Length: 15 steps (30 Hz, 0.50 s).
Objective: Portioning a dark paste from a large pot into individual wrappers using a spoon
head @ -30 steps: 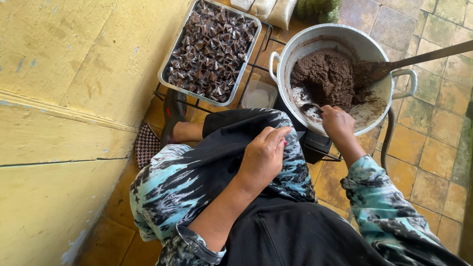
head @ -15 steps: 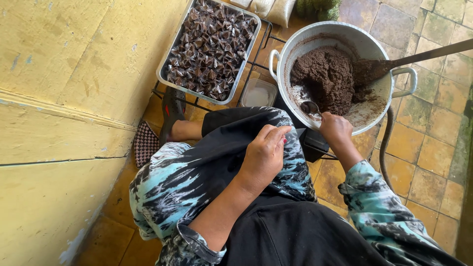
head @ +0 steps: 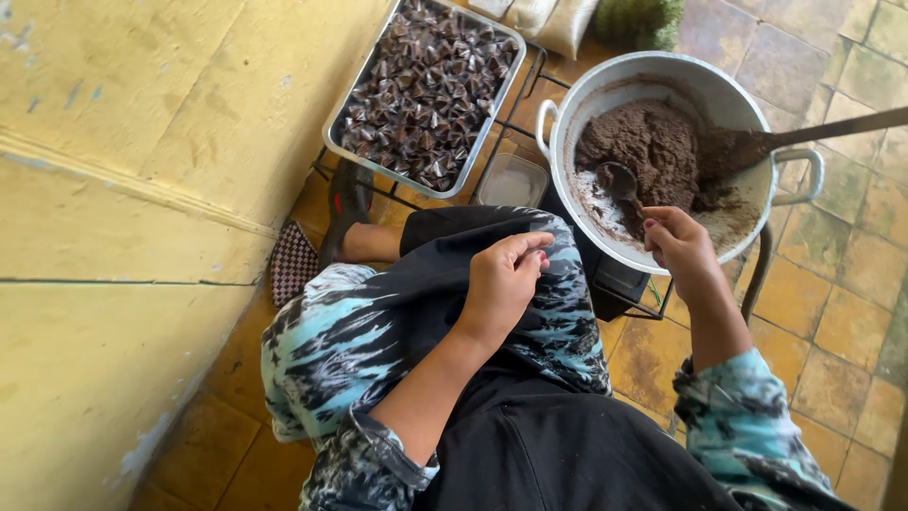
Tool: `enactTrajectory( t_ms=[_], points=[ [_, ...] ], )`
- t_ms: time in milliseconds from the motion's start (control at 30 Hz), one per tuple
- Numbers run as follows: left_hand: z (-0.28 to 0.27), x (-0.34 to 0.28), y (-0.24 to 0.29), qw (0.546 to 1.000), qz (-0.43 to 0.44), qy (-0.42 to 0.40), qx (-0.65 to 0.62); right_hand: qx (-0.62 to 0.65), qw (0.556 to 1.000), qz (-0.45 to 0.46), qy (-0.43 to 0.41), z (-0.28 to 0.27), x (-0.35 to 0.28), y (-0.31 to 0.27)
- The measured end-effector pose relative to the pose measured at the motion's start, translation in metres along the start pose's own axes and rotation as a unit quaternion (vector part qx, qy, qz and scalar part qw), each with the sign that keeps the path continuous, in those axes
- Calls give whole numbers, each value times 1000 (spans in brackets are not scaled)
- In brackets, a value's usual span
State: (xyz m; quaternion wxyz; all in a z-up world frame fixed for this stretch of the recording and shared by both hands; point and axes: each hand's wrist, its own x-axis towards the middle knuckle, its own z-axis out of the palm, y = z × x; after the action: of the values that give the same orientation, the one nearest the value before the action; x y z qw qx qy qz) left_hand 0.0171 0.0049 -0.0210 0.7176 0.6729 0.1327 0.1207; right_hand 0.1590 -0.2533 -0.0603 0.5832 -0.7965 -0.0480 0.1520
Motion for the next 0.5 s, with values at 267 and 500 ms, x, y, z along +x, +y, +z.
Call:
enactTrajectory(
  t_ms=[267,500],
  points=[
    [3,8,12,989,-71,22,-126,77,992,-87,-41,29,-64,-66],
    [4,5,30,948,-134,12,-288,-20,983,-179,-21,59,-79,-51]
  ],
)
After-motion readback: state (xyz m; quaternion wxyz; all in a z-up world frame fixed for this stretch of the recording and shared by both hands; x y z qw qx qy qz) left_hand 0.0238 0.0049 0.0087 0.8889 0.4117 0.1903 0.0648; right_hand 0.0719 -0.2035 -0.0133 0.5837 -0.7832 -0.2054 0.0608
